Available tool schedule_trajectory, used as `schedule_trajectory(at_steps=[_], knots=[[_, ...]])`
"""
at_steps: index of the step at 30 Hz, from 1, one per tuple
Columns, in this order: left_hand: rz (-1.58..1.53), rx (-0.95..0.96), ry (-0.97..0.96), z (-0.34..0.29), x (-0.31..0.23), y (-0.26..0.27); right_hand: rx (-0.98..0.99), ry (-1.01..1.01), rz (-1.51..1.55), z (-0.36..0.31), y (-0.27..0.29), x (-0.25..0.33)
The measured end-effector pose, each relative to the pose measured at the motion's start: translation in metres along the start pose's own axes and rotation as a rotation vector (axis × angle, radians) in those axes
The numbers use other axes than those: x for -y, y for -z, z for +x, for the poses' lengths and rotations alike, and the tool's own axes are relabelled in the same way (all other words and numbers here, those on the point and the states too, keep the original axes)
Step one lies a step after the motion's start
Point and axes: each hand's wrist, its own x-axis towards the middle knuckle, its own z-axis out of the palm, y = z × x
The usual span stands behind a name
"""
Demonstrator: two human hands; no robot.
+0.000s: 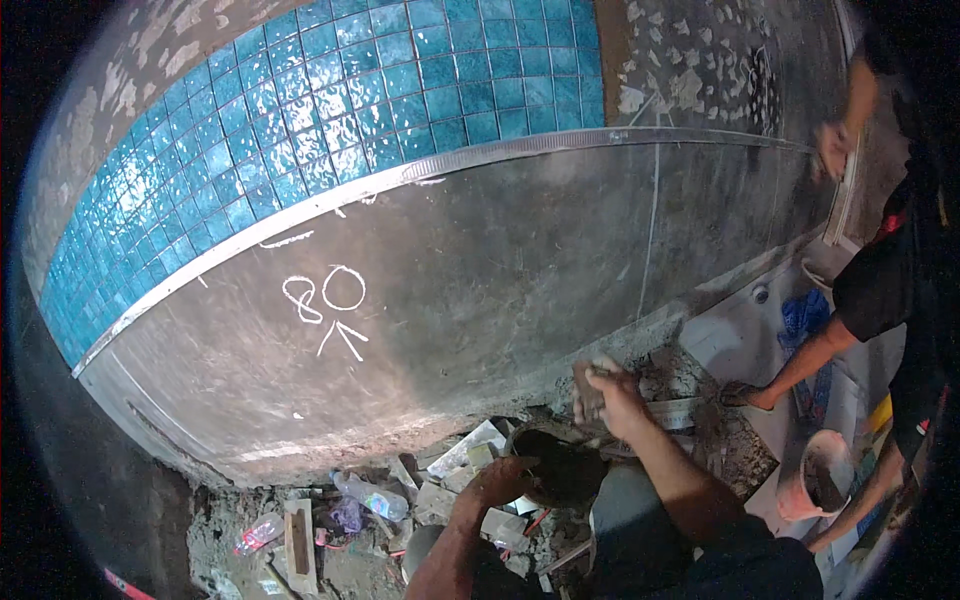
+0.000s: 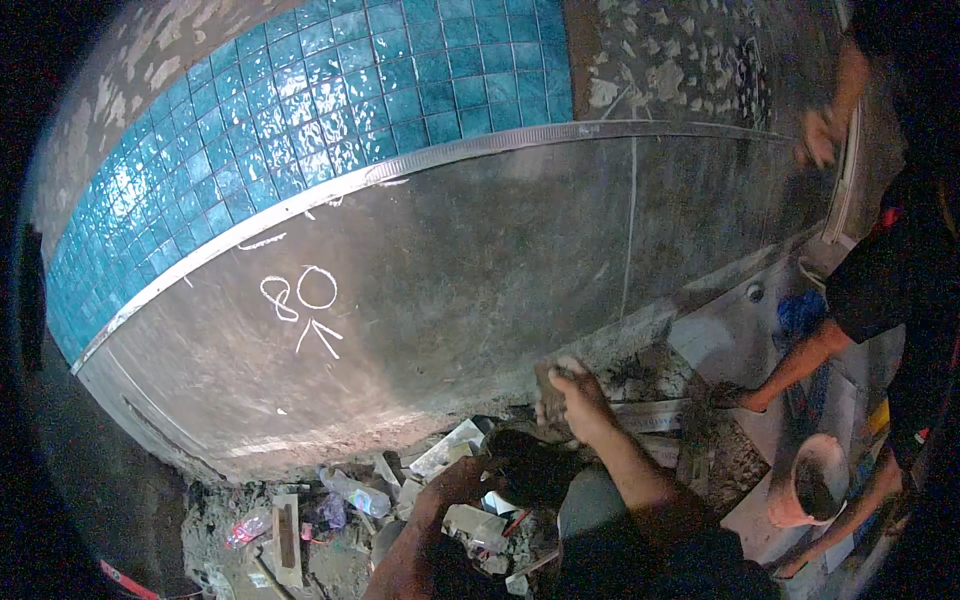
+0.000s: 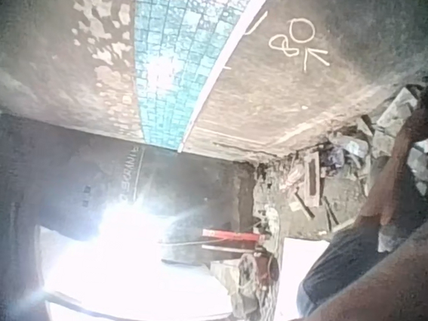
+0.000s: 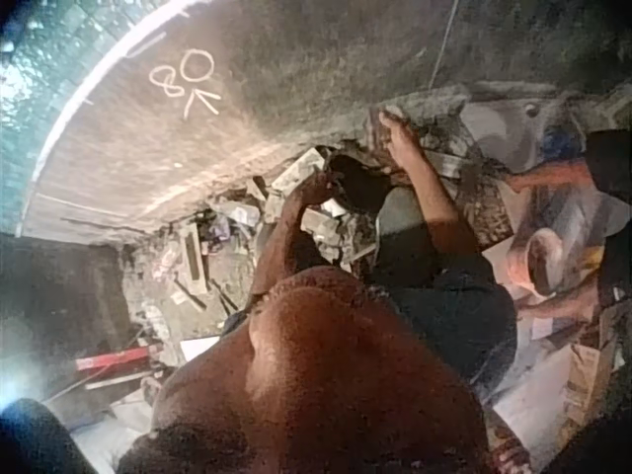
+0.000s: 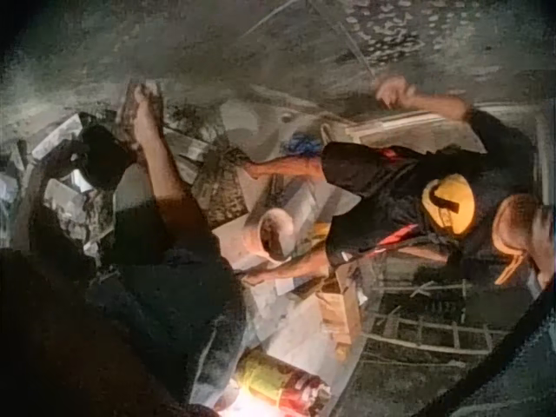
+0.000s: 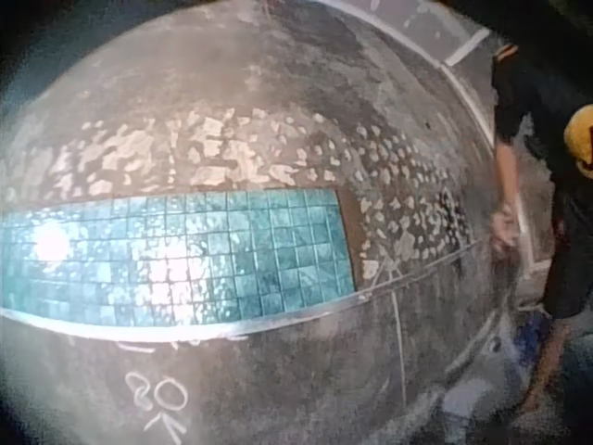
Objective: The person applies adhesive and places small blue tiles along a prepared wall section, using a small scraper to clean the surface and adjust the tiles.
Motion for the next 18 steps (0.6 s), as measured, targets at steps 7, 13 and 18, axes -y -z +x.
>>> schedule_trajectory(at_steps=[7, 13, 18], knots=[[0.015, -0.161, -0.155, 0.015, 0.042, -0.022, 0.172, 0.343, -0.119, 0.032, -0.052, 0.07], [0.05, -0.103, -0.069, 0.025, 0.041, -0.023, 0.127, 0.643, -0.509, 0.047, -0.086, 0.115], [0.033, -0.11, -0.105, 0.039, 0.055, -0.031, 0.057, 0.907, -0.569, 0.065, -0.111, 0.171]])
